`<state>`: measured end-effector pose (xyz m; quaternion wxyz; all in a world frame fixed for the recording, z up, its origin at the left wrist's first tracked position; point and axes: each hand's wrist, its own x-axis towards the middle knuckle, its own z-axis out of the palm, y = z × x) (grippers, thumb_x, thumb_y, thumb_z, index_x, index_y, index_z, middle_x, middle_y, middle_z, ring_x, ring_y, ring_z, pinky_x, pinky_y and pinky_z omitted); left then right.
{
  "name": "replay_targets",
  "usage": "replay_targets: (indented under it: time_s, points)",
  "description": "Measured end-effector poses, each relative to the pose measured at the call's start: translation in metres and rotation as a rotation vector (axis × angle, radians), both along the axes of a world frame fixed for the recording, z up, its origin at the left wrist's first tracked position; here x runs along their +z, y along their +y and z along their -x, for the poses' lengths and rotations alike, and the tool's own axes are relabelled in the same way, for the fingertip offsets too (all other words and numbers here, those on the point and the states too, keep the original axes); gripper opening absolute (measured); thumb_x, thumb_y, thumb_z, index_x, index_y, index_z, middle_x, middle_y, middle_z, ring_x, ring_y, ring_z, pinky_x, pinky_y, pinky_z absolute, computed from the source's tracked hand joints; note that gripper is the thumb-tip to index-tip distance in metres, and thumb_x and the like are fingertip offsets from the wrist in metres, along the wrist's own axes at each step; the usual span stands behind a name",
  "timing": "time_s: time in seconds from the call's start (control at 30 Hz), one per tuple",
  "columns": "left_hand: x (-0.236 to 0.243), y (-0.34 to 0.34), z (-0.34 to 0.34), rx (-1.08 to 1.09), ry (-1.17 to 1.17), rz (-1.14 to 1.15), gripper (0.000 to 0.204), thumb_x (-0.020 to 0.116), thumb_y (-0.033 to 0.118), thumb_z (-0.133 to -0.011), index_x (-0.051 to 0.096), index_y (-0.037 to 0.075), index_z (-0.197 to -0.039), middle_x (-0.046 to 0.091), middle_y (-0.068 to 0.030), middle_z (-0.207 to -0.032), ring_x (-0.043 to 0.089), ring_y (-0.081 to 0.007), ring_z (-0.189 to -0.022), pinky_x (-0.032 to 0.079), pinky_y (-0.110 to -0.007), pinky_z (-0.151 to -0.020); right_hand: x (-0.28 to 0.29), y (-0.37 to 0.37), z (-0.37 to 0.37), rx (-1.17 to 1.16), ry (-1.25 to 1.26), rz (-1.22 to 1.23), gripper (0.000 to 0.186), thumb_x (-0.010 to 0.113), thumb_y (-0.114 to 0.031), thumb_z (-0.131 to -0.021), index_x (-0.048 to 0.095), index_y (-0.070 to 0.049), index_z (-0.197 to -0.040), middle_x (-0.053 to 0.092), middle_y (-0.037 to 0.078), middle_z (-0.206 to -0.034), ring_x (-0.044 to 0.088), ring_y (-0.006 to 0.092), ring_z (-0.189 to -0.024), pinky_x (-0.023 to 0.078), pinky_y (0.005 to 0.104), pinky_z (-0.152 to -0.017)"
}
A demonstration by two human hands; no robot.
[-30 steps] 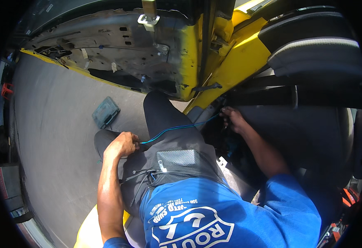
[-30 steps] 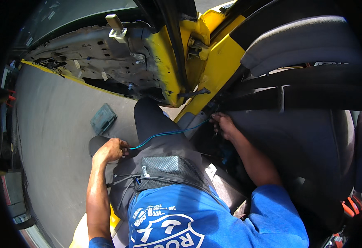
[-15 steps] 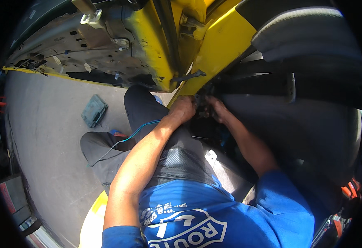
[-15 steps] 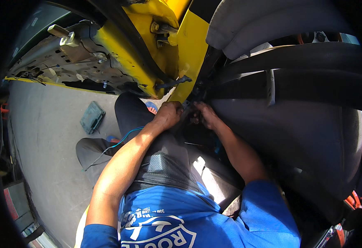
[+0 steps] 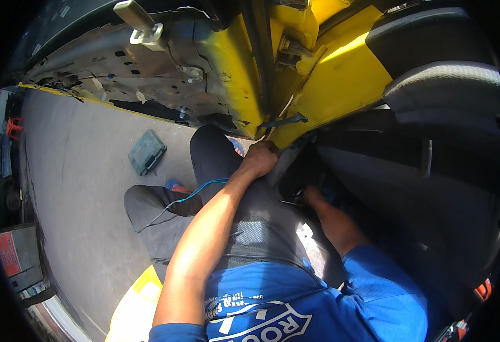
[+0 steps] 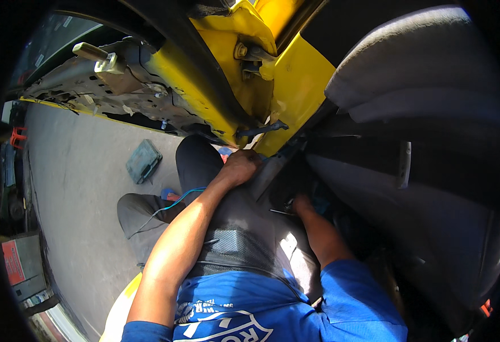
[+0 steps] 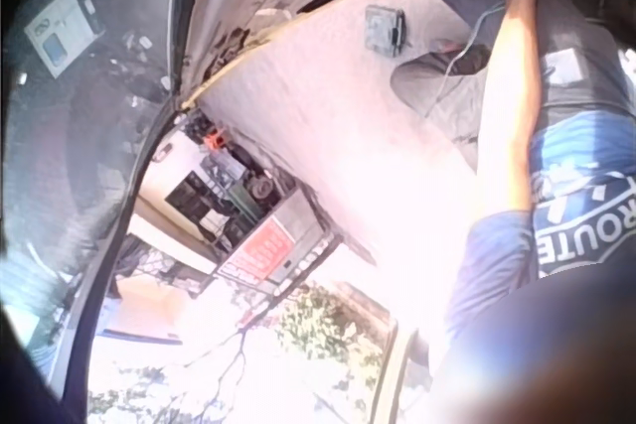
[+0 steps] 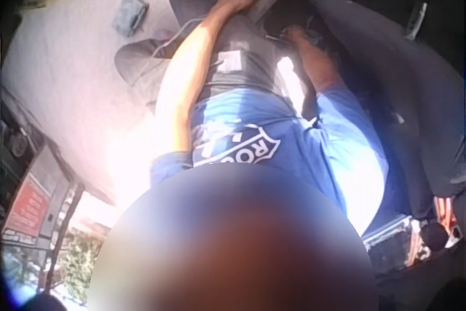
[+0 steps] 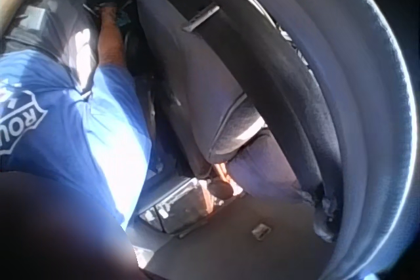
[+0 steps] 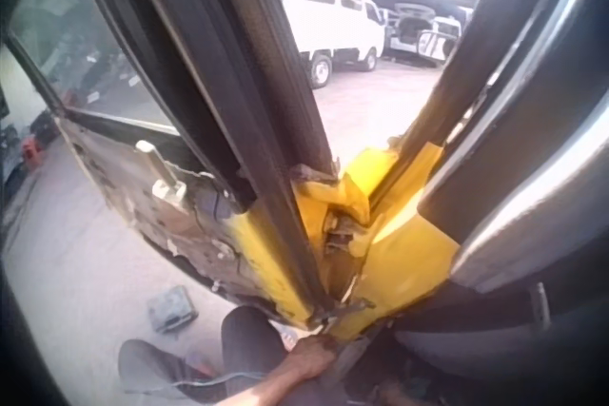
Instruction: The person removes the floor mat and carpeting in the passenger footwell to access the wiring. They then route a wire through the door jamb and connect it to a small electronic module, likely part of a car audio or alarm system.
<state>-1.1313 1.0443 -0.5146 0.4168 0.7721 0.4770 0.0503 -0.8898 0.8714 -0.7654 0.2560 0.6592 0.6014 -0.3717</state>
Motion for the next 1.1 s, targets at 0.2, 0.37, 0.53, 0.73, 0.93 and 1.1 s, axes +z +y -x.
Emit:
replay_targets:
  time_s: [0.2, 0.37, 0.53, 0.73, 0.93, 1.1]
  points:
    - [0.041, -0.011, 0.008, -0.051, 0.048, 0.161, 0.033, 0.059, 0.026, -0.097, 0.071, -0.003, -0.108, 0.074, -0.0211, -0.091, 0.073, -0.0292, -0.069, 0.059, -0.040, -0.075, -0.018, -0.042, -0.008, -0.316, 0.003, -0.114, 0.052, 0.082, -0.035, -0.080, 0.074, -0.008, -0.124, 0.069, 0.019, -0.131, 0.066, 0.0344, -0.123, 0.052, 0.0417, -0.106]
    - [0.066, -0.015, 0.013, 0.167, -0.007, 0.483, 0.026, 0.062, 0.019, -0.098, 0.071, -0.003, -0.108, 0.072, -0.0152, -0.084, 0.071, -0.0204, -0.064, 0.058, -0.034, -0.061, -0.008, -0.006, -0.009, 0.026, 0.124, -0.044, 0.038, 0.075, -0.026, -0.087, 0.072, -0.005, -0.119, 0.070, 0.017, -0.124, 0.068, 0.0347, -0.117, 0.055, 0.0413, -0.100]
    - [0.060, -0.010, 0.013, 0.291, -0.075, 0.640, 0.019, 0.061, 0.010, -0.098, 0.071, -0.001, -0.111, 0.067, -0.0067, -0.080, 0.065, -0.0145, -0.060, 0.055, -0.029, -0.055, 0.126, 0.039, -0.035, -0.747, 0.622, 0.426, 0.029, 0.068, -0.023, -0.096, 0.065, -0.007, -0.120, 0.068, 0.015, -0.111, 0.070, 0.0324, -0.102, 0.059, 0.0467, -0.089]
    - [0.051, -0.013, 0.018, 0.307, -0.215, 0.651, 0.018, 0.063, 0.011, -0.097, 0.071, -0.001, -0.109, 0.064, -0.0030, -0.077, 0.059, -0.0114, -0.062, 0.050, -0.025, -0.055, 0.267, 0.052, -0.012, -0.927, 0.951, 0.235, 0.039, 0.061, -0.018, -0.102, 0.054, -0.009, -0.139, 0.059, 0.006, -0.098, 0.061, 0.0178, -0.089, 0.059, 0.0414, -0.073]
    - [0.052, -0.014, 0.021, 0.255, -0.210, 0.583, 0.019, 0.065, 0.014, -0.096, 0.073, -0.001, -0.105, 0.062, -0.0004, -0.076, 0.054, -0.0098, -0.060, 0.047, -0.025, -0.054, 0.260, 0.054, 0.016, -0.908, 1.064, 0.227, 0.038, 0.060, -0.016, -0.103, 0.058, -0.010, -0.140, 0.064, 0.002, -0.110, 0.055, 0.0122, -0.081, 0.049, 0.0287, -0.068]
    - [0.057, -0.019, 0.016, 0.110, -0.074, 0.455, 0.023, 0.067, 0.019, -0.094, 0.076, 0.000, -0.105, 0.062, -0.0020, -0.073, 0.055, -0.0108, -0.058, 0.047, -0.027, -0.054, 0.246, 0.059, 0.038, -0.805, 0.952, 0.188, 0.038, 0.057, -0.020, -0.106, 0.056, -0.010, -0.143, 0.064, 0.004, -0.126, 0.058, 0.0142, -0.105, 0.050, 0.0343, -0.086]
